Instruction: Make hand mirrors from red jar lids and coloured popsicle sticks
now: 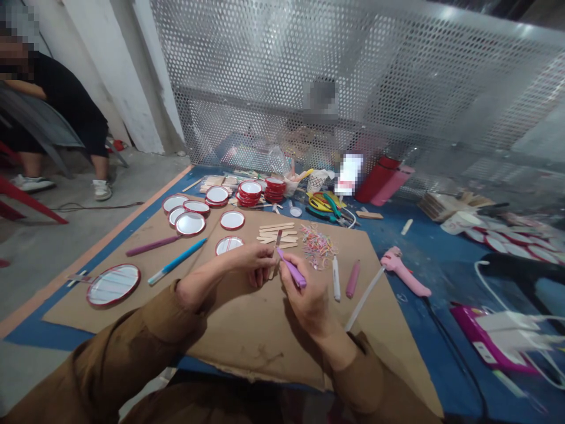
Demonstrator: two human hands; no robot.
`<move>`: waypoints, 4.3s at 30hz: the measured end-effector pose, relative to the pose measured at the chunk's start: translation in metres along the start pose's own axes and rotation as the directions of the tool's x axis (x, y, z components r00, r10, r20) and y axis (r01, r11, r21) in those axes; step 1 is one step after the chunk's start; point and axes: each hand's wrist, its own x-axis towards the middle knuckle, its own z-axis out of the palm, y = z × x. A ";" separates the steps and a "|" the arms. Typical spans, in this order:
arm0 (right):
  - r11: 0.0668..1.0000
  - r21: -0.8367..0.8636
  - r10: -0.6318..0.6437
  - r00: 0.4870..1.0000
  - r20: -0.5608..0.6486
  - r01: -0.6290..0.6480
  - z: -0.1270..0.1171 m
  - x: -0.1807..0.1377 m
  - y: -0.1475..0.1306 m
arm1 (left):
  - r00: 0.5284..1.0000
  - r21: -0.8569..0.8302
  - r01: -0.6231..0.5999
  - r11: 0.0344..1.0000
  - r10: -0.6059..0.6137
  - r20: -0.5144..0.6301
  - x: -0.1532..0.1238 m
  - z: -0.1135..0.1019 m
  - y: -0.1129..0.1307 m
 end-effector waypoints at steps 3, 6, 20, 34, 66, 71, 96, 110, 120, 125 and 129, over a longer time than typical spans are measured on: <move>0.999 -0.033 -0.024 0.999 0.026 0.025 0.000 0.001 0.000 | 0.999 -0.015 -0.032 0.999 0.032 -0.010 0.000 0.000 0.000; 1.000 -0.015 0.019 1.000 0.006 -0.019 0.000 0.001 0.003 | 0.999 -0.042 -0.042 0.998 0.042 -0.009 0.000 0.000 0.000; 0.999 0.022 0.024 0.999 0.033 -0.024 -0.001 0.002 -0.001 | 0.999 -0.023 -0.032 0.999 0.031 -0.012 0.002 0.000 -0.004; 0.996 0.042 0.080 0.997 0.017 -0.080 0.000 0.000 0.001 | 0.999 -0.009 -0.049 0.999 0.049 0.002 0.002 -0.002 -0.004; 0.996 0.019 0.086 0.996 -0.026 -0.086 0.000 0.000 -0.001 | 0.996 0.020 -0.084 0.996 0.085 -0.017 -0.001 0.000 0.001; 0.999 0.019 0.032 0.999 -0.002 -0.032 0.001 0.000 -0.002 | 0.998 -0.006 -0.053 0.999 0.053 -0.014 0.002 0.001 0.000; 0.994 0.051 0.098 0.995 -0.011 -0.098 0.001 0.000 -0.003 | 0.998 -0.020 -0.067 0.998 0.066 -0.022 0.001 0.000 -0.003; 0.998 -0.011 0.059 0.998 -0.004 -0.059 0.001 -0.001 -0.003 | 0.998 -0.042 -0.066 0.997 0.065 -0.016 0.000 0.000 0.000; 0.997 0.016 0.082 0.997 -0.006 -0.082 0.000 0.000 -0.003 | 0.998 -0.051 -0.057 0.997 0.056 -0.018 -0.001 0.001 0.002; 0.993 0.072 0.096 0.995 -0.028 -0.093 -0.001 0.000 -0.004 | 0.999 -0.012 -0.033 0.999 0.033 -0.032 0.000 0.001 0.000; 0.995 0.064 0.072 0.997 0.000 -0.072 0.000 0.001 -0.004 | 0.999 0.014 -0.045 0.999 0.045 -0.017 0.000 0.001 -0.001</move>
